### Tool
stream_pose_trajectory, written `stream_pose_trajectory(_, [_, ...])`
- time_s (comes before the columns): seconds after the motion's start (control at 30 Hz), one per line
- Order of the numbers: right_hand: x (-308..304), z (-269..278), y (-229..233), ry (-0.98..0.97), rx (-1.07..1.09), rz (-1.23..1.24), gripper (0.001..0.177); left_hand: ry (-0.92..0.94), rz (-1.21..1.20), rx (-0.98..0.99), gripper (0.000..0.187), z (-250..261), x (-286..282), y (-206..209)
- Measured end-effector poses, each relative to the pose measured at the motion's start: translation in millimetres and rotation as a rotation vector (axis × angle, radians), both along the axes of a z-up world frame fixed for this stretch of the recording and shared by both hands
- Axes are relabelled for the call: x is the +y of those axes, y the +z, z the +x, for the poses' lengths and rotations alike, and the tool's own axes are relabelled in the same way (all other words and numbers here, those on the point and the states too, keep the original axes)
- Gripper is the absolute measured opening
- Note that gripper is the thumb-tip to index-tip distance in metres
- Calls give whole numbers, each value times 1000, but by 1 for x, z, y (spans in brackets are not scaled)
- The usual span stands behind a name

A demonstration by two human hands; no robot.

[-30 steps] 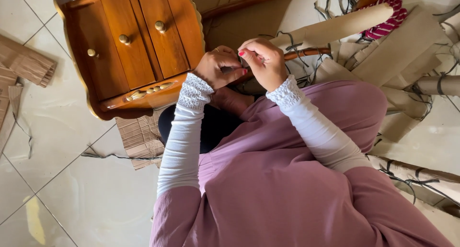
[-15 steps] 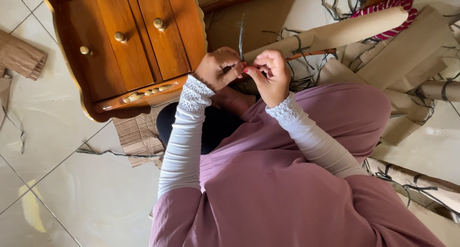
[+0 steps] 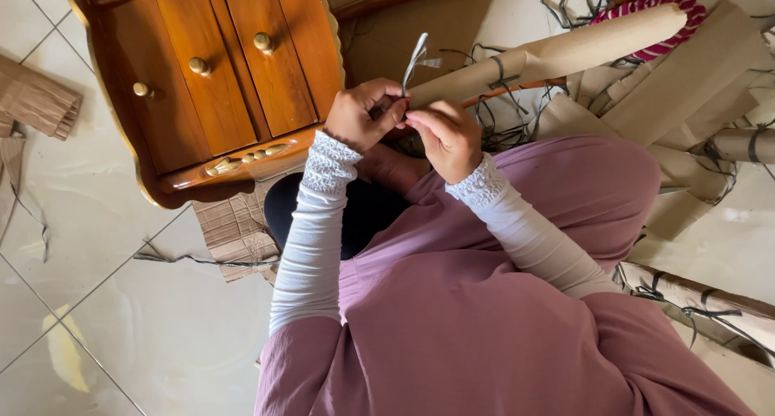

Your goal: Wrapping wooden furniture legs with protective paper and securing them with ties.

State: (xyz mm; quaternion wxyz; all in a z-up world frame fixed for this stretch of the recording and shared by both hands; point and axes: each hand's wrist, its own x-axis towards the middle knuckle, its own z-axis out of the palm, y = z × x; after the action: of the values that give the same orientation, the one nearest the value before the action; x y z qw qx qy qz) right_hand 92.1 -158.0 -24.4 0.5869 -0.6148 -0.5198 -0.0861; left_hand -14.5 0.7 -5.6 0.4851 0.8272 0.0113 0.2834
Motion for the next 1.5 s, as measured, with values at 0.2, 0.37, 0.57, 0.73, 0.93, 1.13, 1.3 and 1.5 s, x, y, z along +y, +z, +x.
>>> stream_pose_trajectory(0.2, [-4, -1, -11, -19, -145, -61, 5, 30, -82, 130, 11, -6, -6, 11])
stream_pose_trajectory(0.37, [-4, -1, -14, 14, -111, -108, 4, 58, -18, 82, 54, -9, -17, 22])
stream_pose_trajectory(0.57, [-6, 1, -10, 55, 67, -152, 4, 25, -43, 13, 57, -9, -4, -6])
stream_pose_trajectory(0.73, [-5, -4, -6, 104, 222, -176, 2, 50, -51, -27, 31, -10, -3, 1])
stream_pose_trajectory(0.93, [-8, -5, -12, 118, 515, -212, 3, -7, -22, -15, 38, -9, -9, 2])
stream_pose_trajectory(1.13, [-7, -5, -18, 88, 618, -238, 5, 0, 26, -103, 33, -8, -6, -15])
stream_pose_trajectory(1.3, [-6, -6, -17, 71, 624, -231, 6, 10, 25, -174, 23, -8, -6, -23])
stream_pose_trajectory(1.5, [-8, -8, -14, 81, 552, -150, 9, 46, -6, -168, 20, -14, -8, -15])
